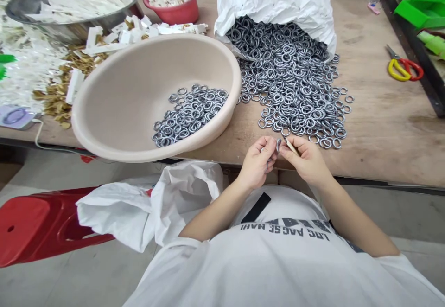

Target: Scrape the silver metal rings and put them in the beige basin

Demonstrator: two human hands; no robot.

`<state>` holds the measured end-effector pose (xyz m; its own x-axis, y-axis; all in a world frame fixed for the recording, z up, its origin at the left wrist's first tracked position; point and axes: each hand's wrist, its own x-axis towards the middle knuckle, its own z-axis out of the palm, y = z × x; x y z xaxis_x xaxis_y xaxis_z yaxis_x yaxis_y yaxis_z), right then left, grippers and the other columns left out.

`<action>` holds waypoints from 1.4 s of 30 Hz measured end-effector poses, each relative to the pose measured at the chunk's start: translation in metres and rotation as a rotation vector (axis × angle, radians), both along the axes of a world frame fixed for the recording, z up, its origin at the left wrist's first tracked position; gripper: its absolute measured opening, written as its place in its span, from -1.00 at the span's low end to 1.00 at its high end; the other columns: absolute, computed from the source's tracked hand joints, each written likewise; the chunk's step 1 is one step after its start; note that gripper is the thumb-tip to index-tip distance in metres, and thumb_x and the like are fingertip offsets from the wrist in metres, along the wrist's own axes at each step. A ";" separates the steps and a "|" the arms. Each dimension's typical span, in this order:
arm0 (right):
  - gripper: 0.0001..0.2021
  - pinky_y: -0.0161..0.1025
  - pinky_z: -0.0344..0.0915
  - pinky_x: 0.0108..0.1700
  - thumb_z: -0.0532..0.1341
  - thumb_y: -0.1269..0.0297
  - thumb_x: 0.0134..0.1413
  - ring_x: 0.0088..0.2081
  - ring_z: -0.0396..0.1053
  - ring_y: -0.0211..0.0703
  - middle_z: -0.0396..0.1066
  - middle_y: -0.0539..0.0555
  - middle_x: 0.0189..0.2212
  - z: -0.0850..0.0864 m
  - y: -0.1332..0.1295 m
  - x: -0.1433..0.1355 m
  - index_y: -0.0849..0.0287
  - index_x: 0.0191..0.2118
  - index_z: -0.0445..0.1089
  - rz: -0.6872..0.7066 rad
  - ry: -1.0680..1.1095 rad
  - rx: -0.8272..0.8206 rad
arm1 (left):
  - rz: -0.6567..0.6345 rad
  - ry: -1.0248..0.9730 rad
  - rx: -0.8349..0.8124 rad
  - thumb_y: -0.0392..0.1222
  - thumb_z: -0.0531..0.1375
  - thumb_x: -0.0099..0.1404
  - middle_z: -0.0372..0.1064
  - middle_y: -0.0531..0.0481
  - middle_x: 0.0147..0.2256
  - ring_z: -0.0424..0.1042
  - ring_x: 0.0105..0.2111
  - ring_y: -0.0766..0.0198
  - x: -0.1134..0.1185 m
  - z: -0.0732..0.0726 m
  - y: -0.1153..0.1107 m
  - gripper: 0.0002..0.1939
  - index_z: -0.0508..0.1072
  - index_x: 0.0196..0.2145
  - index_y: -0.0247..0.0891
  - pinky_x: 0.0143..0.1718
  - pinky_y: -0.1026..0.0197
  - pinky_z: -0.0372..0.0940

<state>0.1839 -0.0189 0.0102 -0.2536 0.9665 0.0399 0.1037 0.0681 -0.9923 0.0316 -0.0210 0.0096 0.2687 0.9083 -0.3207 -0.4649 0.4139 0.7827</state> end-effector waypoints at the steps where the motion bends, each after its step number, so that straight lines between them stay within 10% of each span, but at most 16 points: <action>1: -0.82 -0.24 0.28 -0.20 0.22 0.13 0.23 -0.30 0.34 -0.20 0.41 0.00 -0.37 0.000 -0.002 -0.001 0.14 -0.26 0.41 -0.006 0.002 0.002 | -0.008 0.009 0.003 0.14 0.31 0.20 0.17 0.19 -0.56 -0.03 -0.72 0.58 0.001 -0.001 -0.001 -0.60 0.34 -0.26 -0.23 -0.71 0.46 -0.22; 10: -0.79 -0.27 0.30 -0.27 0.27 0.11 0.16 -0.36 0.30 -0.25 0.31 -0.06 -0.40 -0.010 -0.005 -0.017 0.09 -0.26 0.26 -0.063 0.133 -0.026 | 0.061 0.036 0.063 0.19 0.25 0.23 0.15 0.18 -0.58 -0.04 -0.70 0.53 0.005 -0.010 0.000 -0.59 0.34 -0.36 -0.23 -0.70 0.41 -0.17; 19: -0.77 -0.38 0.22 -0.51 0.27 0.10 0.17 -0.60 0.15 -0.40 0.27 -0.13 -0.52 -0.008 -0.003 -0.022 0.11 -0.16 0.34 -0.185 0.297 -0.129 | 0.162 0.475 0.492 0.04 0.16 0.37 0.28 0.08 -0.47 0.22 -0.47 0.40 0.003 -0.019 -0.012 -0.72 0.34 -0.32 -0.25 -0.39 0.32 0.17; 33: -0.69 -0.26 0.35 -0.36 0.22 -0.04 0.21 -0.42 0.40 -0.22 0.44 -0.01 -0.44 0.005 0.000 -0.010 0.12 -0.24 0.48 -0.025 0.149 -0.002 | -0.077 0.089 0.242 0.15 0.20 0.29 0.13 0.14 -0.55 0.06 -0.61 0.47 0.001 -0.008 -0.012 -0.61 0.40 -0.26 -0.28 -0.61 0.37 -0.06; 42: -0.72 -0.27 0.08 -0.37 0.14 0.12 0.32 -0.45 0.21 -0.28 0.26 -0.04 -0.50 0.010 -0.021 0.001 0.16 -0.38 0.31 -0.071 -0.436 0.532 | -0.109 -0.102 0.031 0.12 0.22 0.28 0.02 0.22 -0.64 -0.12 -0.71 0.52 -0.002 0.005 -0.012 -0.60 0.19 -0.43 -0.23 -0.71 0.43 -0.18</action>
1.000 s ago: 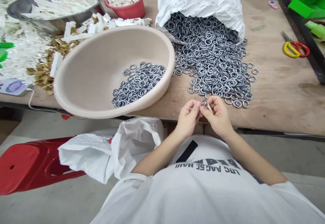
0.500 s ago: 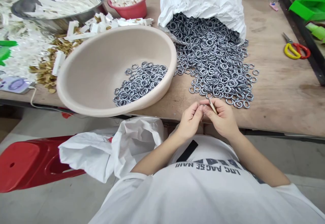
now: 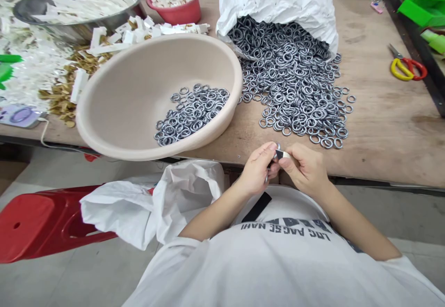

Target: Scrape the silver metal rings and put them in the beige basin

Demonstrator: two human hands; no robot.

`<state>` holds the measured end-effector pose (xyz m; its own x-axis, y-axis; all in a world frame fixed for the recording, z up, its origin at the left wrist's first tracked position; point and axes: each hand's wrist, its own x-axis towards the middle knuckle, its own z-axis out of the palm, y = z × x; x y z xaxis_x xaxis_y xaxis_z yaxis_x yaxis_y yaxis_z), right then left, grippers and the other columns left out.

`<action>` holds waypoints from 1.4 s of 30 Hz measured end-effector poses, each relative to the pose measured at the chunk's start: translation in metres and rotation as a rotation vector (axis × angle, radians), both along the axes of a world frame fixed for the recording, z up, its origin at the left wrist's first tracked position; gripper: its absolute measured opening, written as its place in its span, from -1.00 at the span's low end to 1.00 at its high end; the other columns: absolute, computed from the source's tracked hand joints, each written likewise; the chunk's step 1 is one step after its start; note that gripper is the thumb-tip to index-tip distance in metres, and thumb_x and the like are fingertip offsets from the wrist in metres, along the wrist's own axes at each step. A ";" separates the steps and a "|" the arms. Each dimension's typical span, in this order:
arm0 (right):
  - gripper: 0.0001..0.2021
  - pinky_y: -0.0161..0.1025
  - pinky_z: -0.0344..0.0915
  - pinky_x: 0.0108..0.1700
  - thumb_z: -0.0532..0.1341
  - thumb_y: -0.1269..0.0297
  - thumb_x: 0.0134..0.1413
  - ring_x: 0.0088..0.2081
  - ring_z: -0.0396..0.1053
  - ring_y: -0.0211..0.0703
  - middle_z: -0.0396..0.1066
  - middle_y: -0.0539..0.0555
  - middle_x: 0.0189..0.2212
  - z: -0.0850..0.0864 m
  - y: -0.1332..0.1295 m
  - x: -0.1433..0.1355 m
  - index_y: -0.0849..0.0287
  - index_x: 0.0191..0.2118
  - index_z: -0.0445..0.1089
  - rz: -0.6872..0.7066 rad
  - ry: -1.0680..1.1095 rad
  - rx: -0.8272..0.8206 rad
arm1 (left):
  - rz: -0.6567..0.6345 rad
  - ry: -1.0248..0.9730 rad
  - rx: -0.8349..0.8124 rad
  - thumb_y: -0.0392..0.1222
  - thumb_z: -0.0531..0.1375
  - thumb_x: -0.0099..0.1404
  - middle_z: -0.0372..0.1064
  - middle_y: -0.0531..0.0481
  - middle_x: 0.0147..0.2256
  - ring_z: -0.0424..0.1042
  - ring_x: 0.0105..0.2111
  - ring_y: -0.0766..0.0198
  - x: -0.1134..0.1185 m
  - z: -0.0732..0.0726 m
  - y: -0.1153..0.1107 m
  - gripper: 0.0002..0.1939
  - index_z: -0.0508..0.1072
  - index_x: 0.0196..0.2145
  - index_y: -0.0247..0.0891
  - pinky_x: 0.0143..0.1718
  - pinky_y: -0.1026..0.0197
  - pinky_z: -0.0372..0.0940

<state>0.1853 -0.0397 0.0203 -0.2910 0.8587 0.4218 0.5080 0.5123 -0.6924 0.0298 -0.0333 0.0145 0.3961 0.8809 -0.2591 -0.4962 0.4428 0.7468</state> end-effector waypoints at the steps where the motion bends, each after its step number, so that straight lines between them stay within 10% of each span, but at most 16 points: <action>1: -0.72 -0.27 0.07 -0.37 0.14 0.12 0.32 -0.45 0.20 -0.28 0.25 -0.04 -0.50 0.001 -0.001 -0.001 0.16 -0.39 0.30 -0.003 -0.021 0.016 | 0.001 -0.007 -0.005 0.11 0.22 0.28 0.02 0.22 -0.64 -0.11 -0.71 0.52 0.000 -0.001 0.000 -0.60 0.19 -0.43 -0.22 -0.71 0.43 -0.18; 13: -0.56 -0.27 0.05 -0.37 -0.01 -0.03 0.37 -0.47 0.26 -0.23 0.32 -0.02 -0.55 -0.007 0.019 0.013 0.13 -0.42 0.35 -0.198 -0.205 -0.169 | -0.141 -0.016 0.149 0.08 0.20 0.32 0.07 0.17 -0.63 -0.05 -0.67 0.52 -0.005 0.000 -0.009 -0.59 0.21 -0.48 -0.27 -0.66 0.41 -0.12; 21: -0.72 -0.21 0.06 -0.33 0.14 0.06 0.27 -0.26 0.41 -0.01 0.48 0.15 -0.15 -0.026 0.052 0.009 0.08 -0.06 0.43 -0.387 -0.641 -0.187 | 0.007 -0.022 -0.024 -0.07 0.19 0.31 0.27 0.13 -0.58 -0.03 -0.74 0.53 -0.014 0.003 0.010 -0.77 0.42 -0.19 -0.29 -0.74 0.43 -0.18; 31: -0.79 -0.20 0.25 -0.24 0.12 0.08 0.32 -0.32 0.34 -0.15 0.36 0.01 -0.38 -0.026 0.019 -0.004 0.09 -0.26 0.32 -0.144 0.362 -0.195 | 0.099 0.065 -0.061 0.13 0.30 0.19 0.32 0.09 -0.42 0.10 -0.67 0.56 0.003 -0.006 0.009 -0.59 0.42 -0.21 -0.28 -0.71 0.44 -0.15; 42: -0.84 -0.26 0.19 -0.32 0.27 0.16 0.19 -0.41 0.27 -0.24 0.32 -0.04 -0.46 -0.016 0.006 -0.012 0.12 -0.31 0.39 -0.033 0.278 -0.136 | 0.176 0.019 0.013 0.15 0.28 0.23 0.13 0.19 -0.56 -0.03 -0.69 0.56 0.003 -0.006 0.003 -0.61 0.32 -0.36 -0.25 -0.69 0.44 -0.17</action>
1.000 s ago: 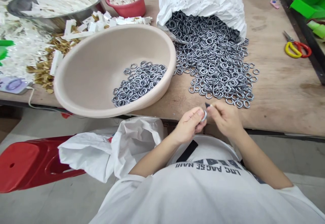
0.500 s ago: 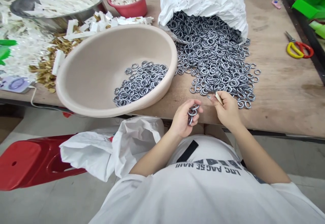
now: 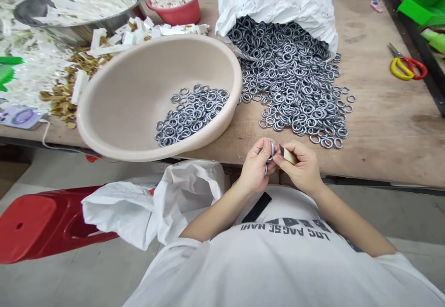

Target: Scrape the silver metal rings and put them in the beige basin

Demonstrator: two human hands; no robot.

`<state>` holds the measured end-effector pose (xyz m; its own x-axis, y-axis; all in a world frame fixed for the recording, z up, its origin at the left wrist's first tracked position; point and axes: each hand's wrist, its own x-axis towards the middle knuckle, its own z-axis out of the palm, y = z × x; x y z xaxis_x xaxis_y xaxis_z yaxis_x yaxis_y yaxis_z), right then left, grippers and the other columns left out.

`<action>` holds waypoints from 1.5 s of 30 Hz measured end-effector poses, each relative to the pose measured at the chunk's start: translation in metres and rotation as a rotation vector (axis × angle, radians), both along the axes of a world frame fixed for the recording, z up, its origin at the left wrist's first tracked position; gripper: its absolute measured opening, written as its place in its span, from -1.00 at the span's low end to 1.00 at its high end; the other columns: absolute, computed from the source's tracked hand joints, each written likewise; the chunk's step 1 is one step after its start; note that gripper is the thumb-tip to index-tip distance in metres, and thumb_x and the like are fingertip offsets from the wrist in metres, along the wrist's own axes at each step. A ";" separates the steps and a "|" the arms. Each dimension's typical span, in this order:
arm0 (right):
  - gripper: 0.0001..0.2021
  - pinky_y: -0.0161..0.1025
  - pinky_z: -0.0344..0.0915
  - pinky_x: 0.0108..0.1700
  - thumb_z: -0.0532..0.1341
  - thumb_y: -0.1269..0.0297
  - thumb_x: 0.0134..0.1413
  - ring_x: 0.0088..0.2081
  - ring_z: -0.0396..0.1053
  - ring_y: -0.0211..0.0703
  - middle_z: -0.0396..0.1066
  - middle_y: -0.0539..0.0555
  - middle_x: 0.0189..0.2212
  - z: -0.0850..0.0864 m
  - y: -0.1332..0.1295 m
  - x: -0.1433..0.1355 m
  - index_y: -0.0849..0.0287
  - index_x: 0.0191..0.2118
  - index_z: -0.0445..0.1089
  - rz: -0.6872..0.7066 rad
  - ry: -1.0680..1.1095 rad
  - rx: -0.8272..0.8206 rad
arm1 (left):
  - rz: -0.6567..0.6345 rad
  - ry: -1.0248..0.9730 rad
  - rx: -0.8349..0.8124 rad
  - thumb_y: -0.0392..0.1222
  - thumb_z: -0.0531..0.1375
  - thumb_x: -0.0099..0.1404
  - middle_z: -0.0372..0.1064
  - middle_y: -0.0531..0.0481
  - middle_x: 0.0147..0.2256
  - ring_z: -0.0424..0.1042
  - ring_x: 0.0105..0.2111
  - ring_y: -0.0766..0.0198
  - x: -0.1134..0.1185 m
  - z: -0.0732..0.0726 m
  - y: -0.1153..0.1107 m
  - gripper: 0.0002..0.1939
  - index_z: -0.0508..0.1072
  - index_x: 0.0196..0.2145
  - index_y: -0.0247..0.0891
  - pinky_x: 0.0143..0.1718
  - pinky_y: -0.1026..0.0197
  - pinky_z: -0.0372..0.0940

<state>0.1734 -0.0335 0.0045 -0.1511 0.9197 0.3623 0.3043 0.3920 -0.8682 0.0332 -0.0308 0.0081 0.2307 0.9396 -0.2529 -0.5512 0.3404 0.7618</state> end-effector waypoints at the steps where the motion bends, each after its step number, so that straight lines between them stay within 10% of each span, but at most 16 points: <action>1: -0.83 -0.26 0.17 -0.34 0.25 0.13 0.20 -0.43 0.25 -0.25 0.32 -0.04 -0.46 0.002 -0.001 0.003 0.12 -0.29 0.39 0.027 -0.034 0.024 | -0.011 0.000 0.018 0.14 0.28 0.23 0.13 0.18 -0.56 -0.04 -0.69 0.56 -0.001 0.000 0.000 -0.61 0.32 -0.37 -0.25 -0.69 0.43 -0.18; 20: -0.58 -0.24 0.01 -0.37 0.18 -0.02 0.25 -0.50 0.19 -0.27 0.28 -0.02 -0.58 0.015 -0.004 0.018 0.14 -0.54 0.26 0.018 -0.531 0.247 | -0.096 0.043 -0.010 0.13 0.31 0.19 0.05 0.18 -0.57 -0.07 -0.68 0.57 -0.004 0.005 -0.005 -0.57 0.32 -0.44 -0.29 -0.69 0.44 -0.15; 26: -0.63 -0.24 -0.03 -0.41 0.09 -0.07 0.30 -0.47 0.27 -0.16 0.42 0.03 -0.48 -0.007 0.037 0.042 0.11 -0.29 0.44 -0.353 -0.626 -0.041 | -0.278 0.015 -0.001 0.09 0.29 0.23 0.13 0.16 -0.61 0.00 -0.71 0.55 -0.006 0.009 -0.014 -0.60 0.31 -0.45 -0.30 -0.71 0.43 -0.13; 33: -0.76 -0.19 -0.01 -0.39 0.16 0.15 0.26 -0.33 0.40 -0.01 0.49 0.20 -0.18 -0.013 0.056 0.038 0.13 -0.08 0.45 -0.409 -0.910 -0.042 | -0.237 -0.109 -0.162 -0.04 0.25 0.23 0.35 0.09 -0.53 -0.01 -0.75 0.58 -0.019 0.004 0.006 -0.75 0.36 -0.31 -0.28 -0.76 0.47 -0.18; 45: -0.71 -0.36 0.13 -0.58 0.33 0.02 0.08 -0.59 0.20 -0.37 0.42 -0.05 -0.43 -0.003 0.027 0.017 0.14 -0.25 0.40 -0.011 0.380 -0.472 | -0.045 0.004 -0.104 0.00 0.33 0.19 0.37 0.08 -0.39 0.19 -0.63 0.56 0.001 0.000 0.014 -0.66 0.37 -0.24 -0.27 -0.72 0.48 -0.09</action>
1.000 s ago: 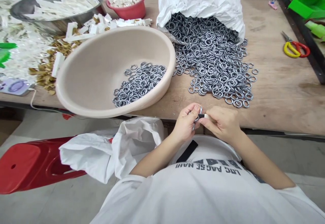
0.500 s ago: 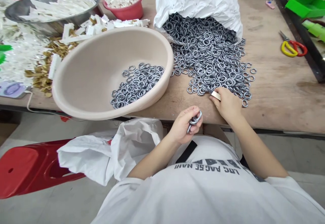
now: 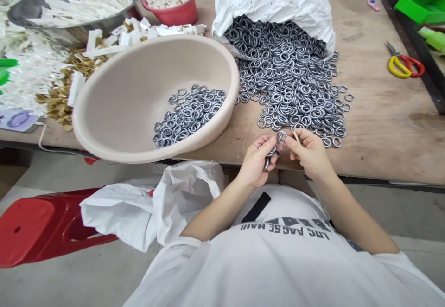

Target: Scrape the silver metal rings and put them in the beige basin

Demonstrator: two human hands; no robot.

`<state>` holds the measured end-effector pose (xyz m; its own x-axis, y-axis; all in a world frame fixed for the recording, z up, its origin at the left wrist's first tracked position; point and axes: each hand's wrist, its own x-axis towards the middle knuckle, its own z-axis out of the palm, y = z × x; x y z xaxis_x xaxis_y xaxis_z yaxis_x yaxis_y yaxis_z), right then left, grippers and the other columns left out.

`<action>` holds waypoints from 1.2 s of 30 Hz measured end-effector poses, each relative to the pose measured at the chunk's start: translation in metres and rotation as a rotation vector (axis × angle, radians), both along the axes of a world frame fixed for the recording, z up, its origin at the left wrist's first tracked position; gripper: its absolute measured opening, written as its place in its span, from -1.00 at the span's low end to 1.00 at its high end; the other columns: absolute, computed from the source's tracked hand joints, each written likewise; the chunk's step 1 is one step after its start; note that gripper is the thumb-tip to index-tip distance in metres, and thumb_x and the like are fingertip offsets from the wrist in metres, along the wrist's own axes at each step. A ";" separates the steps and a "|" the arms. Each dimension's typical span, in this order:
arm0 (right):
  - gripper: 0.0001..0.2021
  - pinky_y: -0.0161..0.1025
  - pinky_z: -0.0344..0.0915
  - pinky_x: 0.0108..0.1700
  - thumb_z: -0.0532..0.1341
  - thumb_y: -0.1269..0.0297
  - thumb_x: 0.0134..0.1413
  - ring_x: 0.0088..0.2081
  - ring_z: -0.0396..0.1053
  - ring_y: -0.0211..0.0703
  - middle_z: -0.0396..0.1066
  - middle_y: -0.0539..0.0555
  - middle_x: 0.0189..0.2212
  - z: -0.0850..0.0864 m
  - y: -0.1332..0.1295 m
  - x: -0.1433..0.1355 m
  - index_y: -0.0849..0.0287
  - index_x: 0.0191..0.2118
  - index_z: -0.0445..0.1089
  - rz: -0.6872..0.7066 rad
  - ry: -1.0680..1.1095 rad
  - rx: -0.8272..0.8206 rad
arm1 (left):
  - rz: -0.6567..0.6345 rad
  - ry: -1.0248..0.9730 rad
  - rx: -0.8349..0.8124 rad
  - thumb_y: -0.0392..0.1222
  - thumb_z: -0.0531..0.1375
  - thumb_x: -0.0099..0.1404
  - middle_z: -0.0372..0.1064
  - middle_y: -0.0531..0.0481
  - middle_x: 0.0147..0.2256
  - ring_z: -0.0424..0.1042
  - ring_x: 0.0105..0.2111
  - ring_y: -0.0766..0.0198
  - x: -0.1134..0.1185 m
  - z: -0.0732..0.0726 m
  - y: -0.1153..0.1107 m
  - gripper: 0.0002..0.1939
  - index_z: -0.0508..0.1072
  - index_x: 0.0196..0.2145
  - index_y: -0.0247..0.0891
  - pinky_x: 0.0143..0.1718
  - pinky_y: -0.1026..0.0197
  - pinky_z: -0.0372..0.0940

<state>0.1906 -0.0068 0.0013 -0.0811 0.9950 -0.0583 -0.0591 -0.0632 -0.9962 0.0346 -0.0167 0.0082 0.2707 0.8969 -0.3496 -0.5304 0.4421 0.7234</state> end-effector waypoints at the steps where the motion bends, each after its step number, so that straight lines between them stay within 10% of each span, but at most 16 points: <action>1: -0.71 -0.37 0.12 -0.59 0.34 0.02 0.08 -0.61 0.20 -0.39 0.42 -0.06 -0.45 0.000 -0.002 -0.003 0.14 -0.26 0.40 0.015 0.041 -0.016 | 0.003 0.021 0.025 0.02 0.34 0.19 0.36 0.09 -0.40 0.18 -0.63 0.56 0.002 -0.001 -0.001 -0.64 0.38 -0.21 -0.27 -0.71 0.47 -0.09; 10: -0.70 -0.36 0.24 -0.51 0.42 0.08 -0.04 -0.50 0.28 -0.32 0.39 -0.07 -0.45 -0.011 -0.007 -0.015 0.11 -0.28 0.40 -0.002 0.062 0.011 | 0.089 0.050 0.116 0.12 0.31 0.20 0.22 0.17 -0.53 0.03 -0.70 0.58 0.009 -0.010 0.001 -0.61 0.33 -0.33 -0.26 -0.71 0.44 -0.17; 24: -0.72 -0.27 0.02 -0.39 0.19 0.12 0.28 -0.49 0.18 -0.30 0.26 -0.05 -0.54 0.024 -0.021 0.013 0.17 -0.40 0.36 0.141 -0.732 0.714 | -0.107 0.022 0.187 0.14 0.31 0.19 0.16 0.15 -0.60 0.01 -0.68 0.54 -0.006 0.004 -0.005 -0.59 0.36 -0.39 -0.29 -0.69 0.44 -0.11; 33: -0.63 -0.26 -0.05 -0.42 0.18 0.07 0.27 -0.53 0.12 -0.32 0.17 -0.08 -0.60 0.027 -0.021 0.016 0.15 -0.52 0.26 0.239 -0.791 0.685 | -0.198 0.054 0.210 0.14 0.29 0.22 0.14 0.13 -0.60 0.00 -0.66 0.53 -0.011 0.003 -0.008 -0.58 0.36 -0.44 -0.31 -0.68 0.42 -0.13; 36: -0.60 -0.26 -0.03 -0.42 0.14 0.02 0.30 -0.53 0.10 -0.30 0.14 -0.08 -0.62 0.019 -0.012 0.020 0.14 -0.52 0.24 0.040 -0.697 0.506 | -0.257 0.043 0.229 0.12 0.31 0.21 0.18 0.10 -0.58 0.06 -0.64 0.52 -0.013 0.002 -0.012 -0.59 0.39 -0.44 -0.33 -0.67 0.42 -0.11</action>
<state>0.2108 -0.0191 0.0204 -0.2275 0.9117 0.3421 0.5687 0.4096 -0.7133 0.0211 -0.0286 0.0100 0.4871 0.8580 -0.1630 -0.3902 0.3808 0.8383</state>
